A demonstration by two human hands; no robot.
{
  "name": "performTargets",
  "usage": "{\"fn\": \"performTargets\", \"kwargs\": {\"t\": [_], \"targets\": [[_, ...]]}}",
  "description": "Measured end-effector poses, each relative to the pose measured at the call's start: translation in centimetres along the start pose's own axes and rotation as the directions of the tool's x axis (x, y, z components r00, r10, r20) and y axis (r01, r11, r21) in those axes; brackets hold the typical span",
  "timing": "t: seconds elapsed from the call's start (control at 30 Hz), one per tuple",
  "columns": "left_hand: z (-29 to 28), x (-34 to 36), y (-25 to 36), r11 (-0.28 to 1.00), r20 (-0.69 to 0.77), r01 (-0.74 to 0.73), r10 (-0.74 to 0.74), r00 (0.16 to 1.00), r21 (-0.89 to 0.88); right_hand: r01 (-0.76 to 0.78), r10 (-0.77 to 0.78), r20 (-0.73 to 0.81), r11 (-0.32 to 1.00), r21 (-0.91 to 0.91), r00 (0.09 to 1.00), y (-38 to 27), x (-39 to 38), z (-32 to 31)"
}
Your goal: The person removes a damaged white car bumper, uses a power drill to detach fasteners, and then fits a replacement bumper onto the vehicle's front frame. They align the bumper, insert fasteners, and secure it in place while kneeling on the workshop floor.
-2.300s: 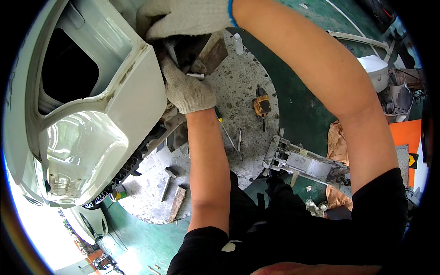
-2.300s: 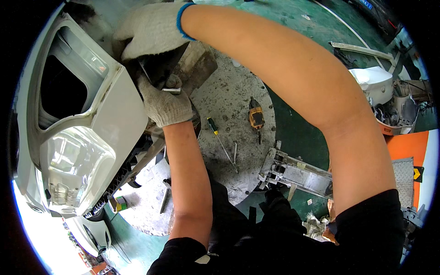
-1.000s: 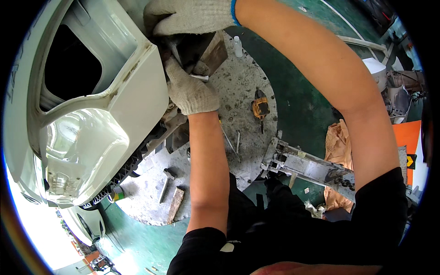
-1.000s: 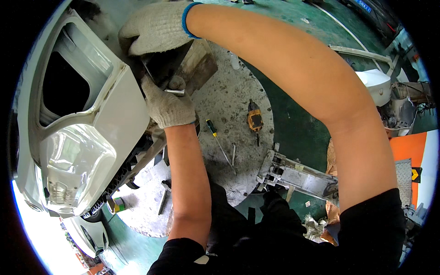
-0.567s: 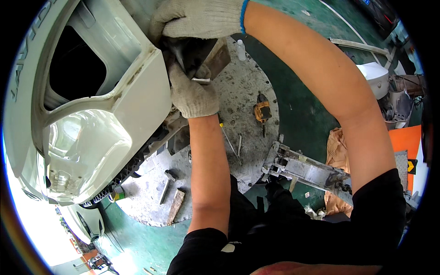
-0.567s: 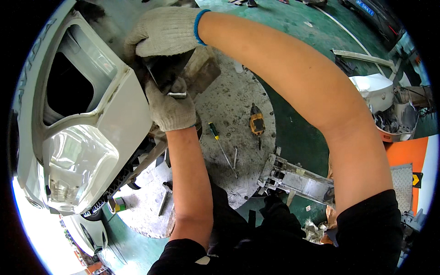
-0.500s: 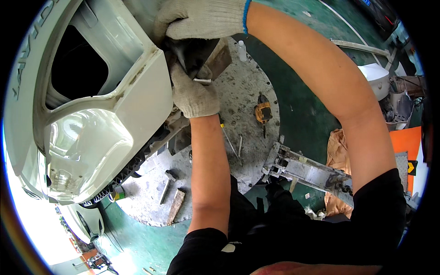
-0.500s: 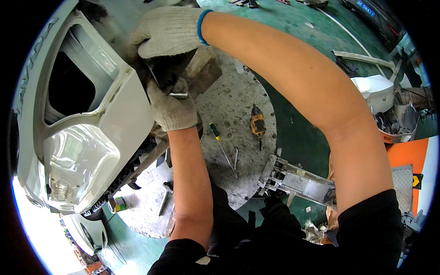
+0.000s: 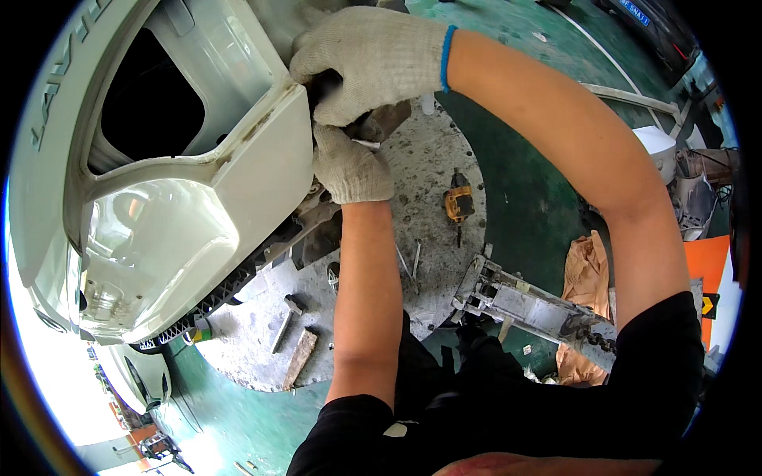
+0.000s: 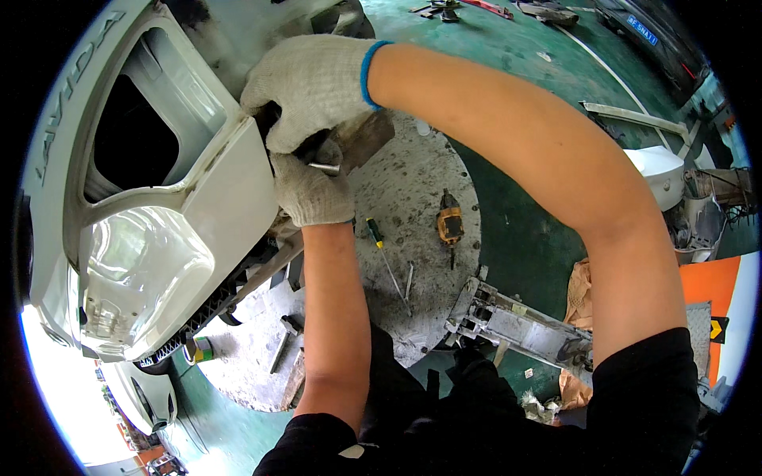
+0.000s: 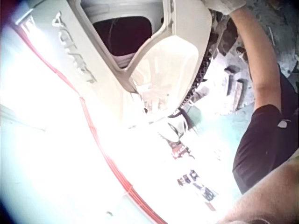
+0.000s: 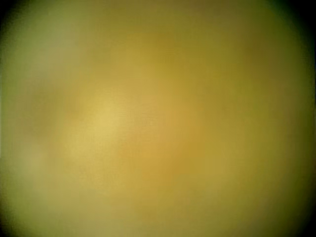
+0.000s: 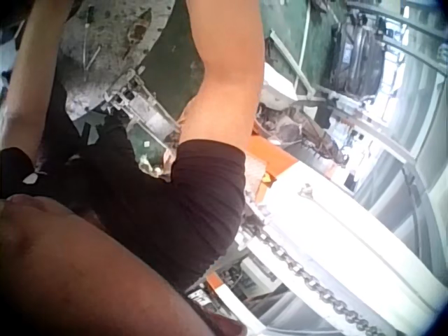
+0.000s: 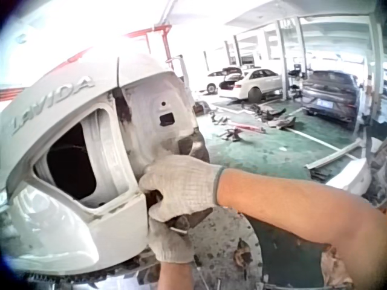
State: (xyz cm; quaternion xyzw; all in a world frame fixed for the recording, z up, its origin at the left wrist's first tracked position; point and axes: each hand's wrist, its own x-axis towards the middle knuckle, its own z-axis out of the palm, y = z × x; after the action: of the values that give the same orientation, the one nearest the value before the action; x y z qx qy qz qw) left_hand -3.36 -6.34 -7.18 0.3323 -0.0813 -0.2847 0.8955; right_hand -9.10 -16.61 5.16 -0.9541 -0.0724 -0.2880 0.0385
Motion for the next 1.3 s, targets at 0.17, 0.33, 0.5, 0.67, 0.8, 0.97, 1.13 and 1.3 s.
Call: {"fn": "performTargets", "kwargs": {"t": [0.17,0.33,0.5,0.67,0.8,0.97,1.13,1.3], "targets": [[0.8,-0.5,0.1,1.0,-0.065,0.002,-0.001,0.998,0.016,-0.179,0.186,0.154,0.982,-0.057,0.97,-0.4,0.6,0.0],[1.5,-0.8,0.0,0.996,-0.057,-0.063,0.06,0.997,-0.055,-0.172,0.175,0.086,0.984,-0.041,0.981,0.7,1.8,-1.1],[1.1,-0.4,-0.2,0.997,-0.079,-0.037,0.032,0.996,-0.071,-0.27,0.229,0.301,0.958,0.102,0.926,2.8,3.1,-3.7],[0.8,-0.2,-0.6,0.996,-0.024,-0.026,0.024,0.999,-0.09,-0.303,0.258,0.431,0.952,0.038,0.865,3.1,3.7,-5.0],[0.8,-0.5,-0.6,0.998,-0.067,-0.023,0.019,0.998,-0.051,-0.035,0.122,0.549,0.985,-0.167,0.827,3.5,5.5,-3.8],[0.7,-0.6,-0.7,0.998,-0.059,-0.055,0.052,0.997,-0.043,0.29,-0.022,0.642,0.904,-0.315,0.766,2.5,6.5,-1.5],[0.4,-1.0,-0.8,0.995,-0.055,-0.09,0.092,0.994,0.038,0.153,0.06,0.473,0.903,-0.401,0.879,0.1,5.5,-0.7],[0.0,-1.1,-0.7,0.994,0.095,-0.062,0.054,0.994,0.085,-0.228,0.292,0.302,0.946,-0.228,0.907,-1.0,4.5,0.7]]}}
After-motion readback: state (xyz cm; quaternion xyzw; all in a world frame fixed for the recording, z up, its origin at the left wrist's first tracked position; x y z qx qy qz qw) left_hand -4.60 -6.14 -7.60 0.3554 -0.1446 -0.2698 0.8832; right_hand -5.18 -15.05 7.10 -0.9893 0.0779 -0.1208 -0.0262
